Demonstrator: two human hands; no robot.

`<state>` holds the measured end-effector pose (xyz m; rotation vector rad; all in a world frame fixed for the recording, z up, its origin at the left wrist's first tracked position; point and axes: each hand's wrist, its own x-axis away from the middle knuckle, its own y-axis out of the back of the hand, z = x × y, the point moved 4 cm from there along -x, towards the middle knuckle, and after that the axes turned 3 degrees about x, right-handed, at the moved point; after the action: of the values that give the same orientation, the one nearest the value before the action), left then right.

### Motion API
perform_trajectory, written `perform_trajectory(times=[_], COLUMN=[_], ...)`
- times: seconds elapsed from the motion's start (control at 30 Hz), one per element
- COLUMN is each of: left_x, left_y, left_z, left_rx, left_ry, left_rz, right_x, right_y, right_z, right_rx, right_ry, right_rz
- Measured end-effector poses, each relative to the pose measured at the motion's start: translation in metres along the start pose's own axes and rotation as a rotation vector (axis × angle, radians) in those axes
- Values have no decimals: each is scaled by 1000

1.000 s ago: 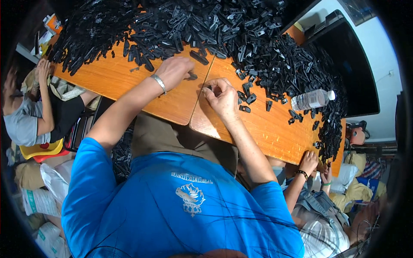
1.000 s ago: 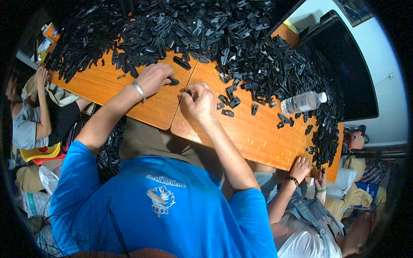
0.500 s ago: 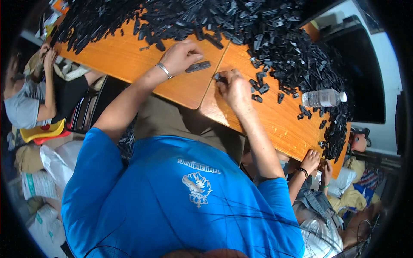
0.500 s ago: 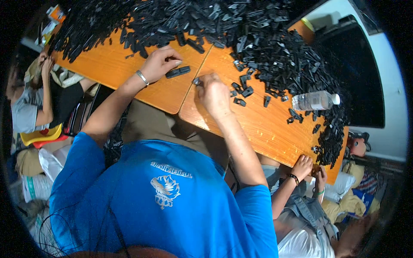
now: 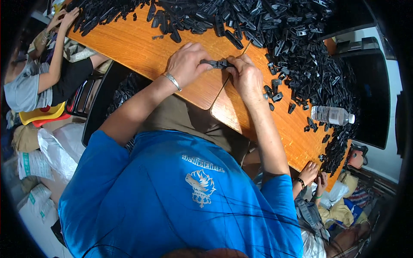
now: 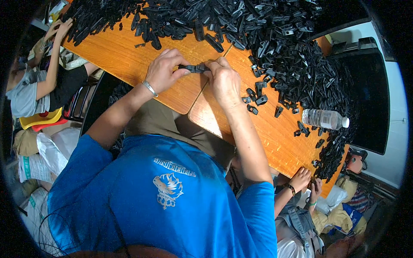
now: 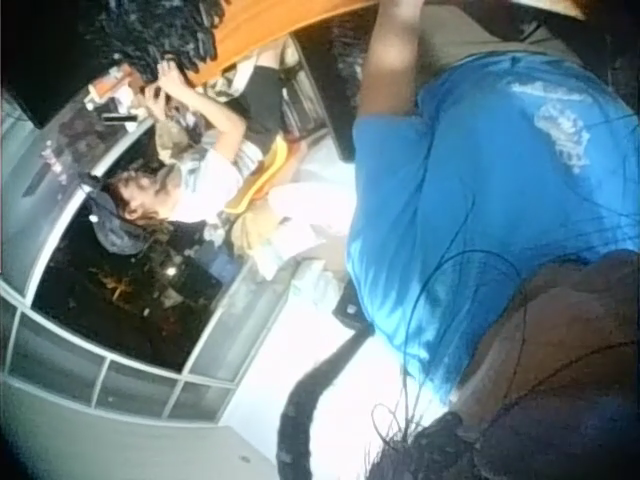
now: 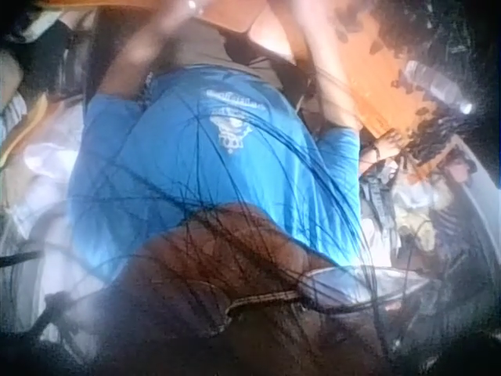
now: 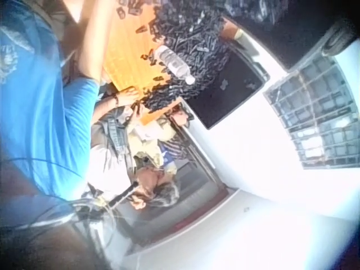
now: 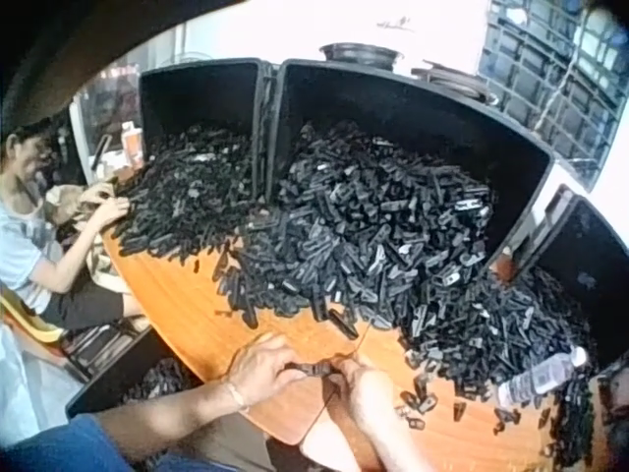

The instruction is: The person sorts small black plastic components on a table by hand, checking each one and separating them into piles.

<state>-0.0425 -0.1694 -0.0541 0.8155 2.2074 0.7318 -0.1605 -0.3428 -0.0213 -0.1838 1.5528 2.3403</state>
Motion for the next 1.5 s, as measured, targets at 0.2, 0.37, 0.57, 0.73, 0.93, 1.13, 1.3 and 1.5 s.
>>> perform_trajectory(times=[0.2, 0.37, 0.57, 0.73, 0.93, 1.13, 1.3, 1.5], left_x=[-4, -5, 37, 14, -79, -125, -115, -59], left_y=[-9, -5, 107, 134, 22, -11, -5, -16], left_z=[0, 9, 51, 30, 1, 24, 16, 22], left_rx=[41, 57, -28, -81, -459, -677, -466, 986], left_ry=[-10, -42, 165, 282, -272, -440, -477, 454], left_rz=[-12, -14, 473, 361, 47, 116, 65, 343], right_x=[-12, -20, 13, 29, 14, 23, 30, 33], right_y=[-19, -24, 17, 61, 45, 45, 33, 24], right_z=[-4, -4, -34, -107, -109, -79, -59, -49], right_rx=[-37, 60, 22, 414, 504, 406, 326, 275], right_ry=[192, 226, 48, -301, -360, -181, -190, -166], right_rz=[-28, 53, -3, -153, -2, 24, 31, 74])
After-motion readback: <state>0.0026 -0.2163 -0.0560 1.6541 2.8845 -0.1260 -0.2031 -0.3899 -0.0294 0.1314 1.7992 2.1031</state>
